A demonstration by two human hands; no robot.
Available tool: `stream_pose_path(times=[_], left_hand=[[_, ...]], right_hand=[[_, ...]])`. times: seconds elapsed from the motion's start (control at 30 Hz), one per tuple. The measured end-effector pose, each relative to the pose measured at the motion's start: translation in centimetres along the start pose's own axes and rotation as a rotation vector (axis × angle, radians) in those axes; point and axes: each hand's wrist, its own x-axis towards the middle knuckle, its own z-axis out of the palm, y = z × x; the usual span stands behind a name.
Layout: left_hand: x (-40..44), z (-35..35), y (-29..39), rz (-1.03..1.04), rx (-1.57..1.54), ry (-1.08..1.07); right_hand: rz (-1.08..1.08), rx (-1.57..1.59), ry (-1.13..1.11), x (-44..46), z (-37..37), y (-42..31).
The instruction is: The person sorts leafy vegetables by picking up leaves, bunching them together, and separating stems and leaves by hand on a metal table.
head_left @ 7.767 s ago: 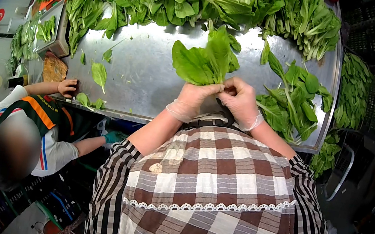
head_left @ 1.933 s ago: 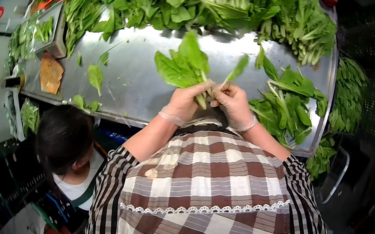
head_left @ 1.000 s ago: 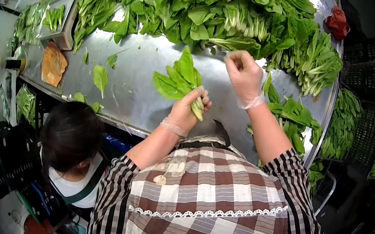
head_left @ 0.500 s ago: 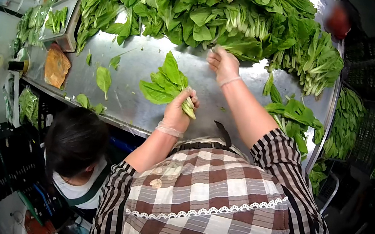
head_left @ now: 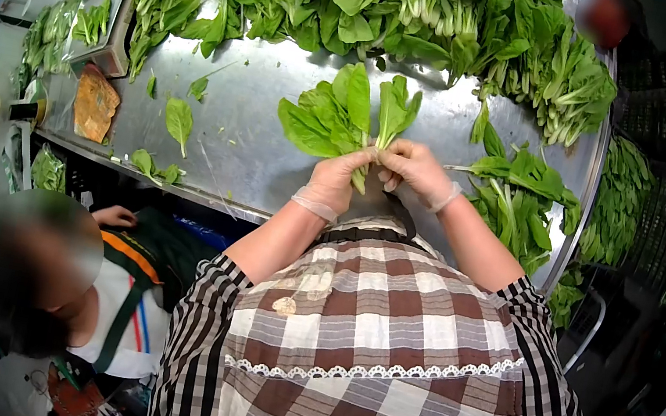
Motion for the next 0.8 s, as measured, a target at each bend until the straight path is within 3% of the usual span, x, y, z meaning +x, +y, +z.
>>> stream_pose_path(times=[0.3, 0.4, 0.7, 0.8], left_hand=[[-1.1, 1.3, 0.9, 0.043, 0.064, 0.024], [-0.9, 1.1, 1.1, 0.065, -0.037, 0.027], [-1.0, 1.0, 0.8, 0.035, 0.065, -0.046], [-0.8, 0.7, 0.7, 0.013, 0.058, -0.068]], right_hand=[[-0.144, 0.085, 0.127, -0.3, 1.4, 1.3], [-0.191, 0.155, 0.071, -0.4, 1.5, 1.6], [-0.244, -0.342, 0.158, -1.4, 2.1, 0.5], [-0.28, -0.324, 0.15, -1.9, 2.3, 0.9]])
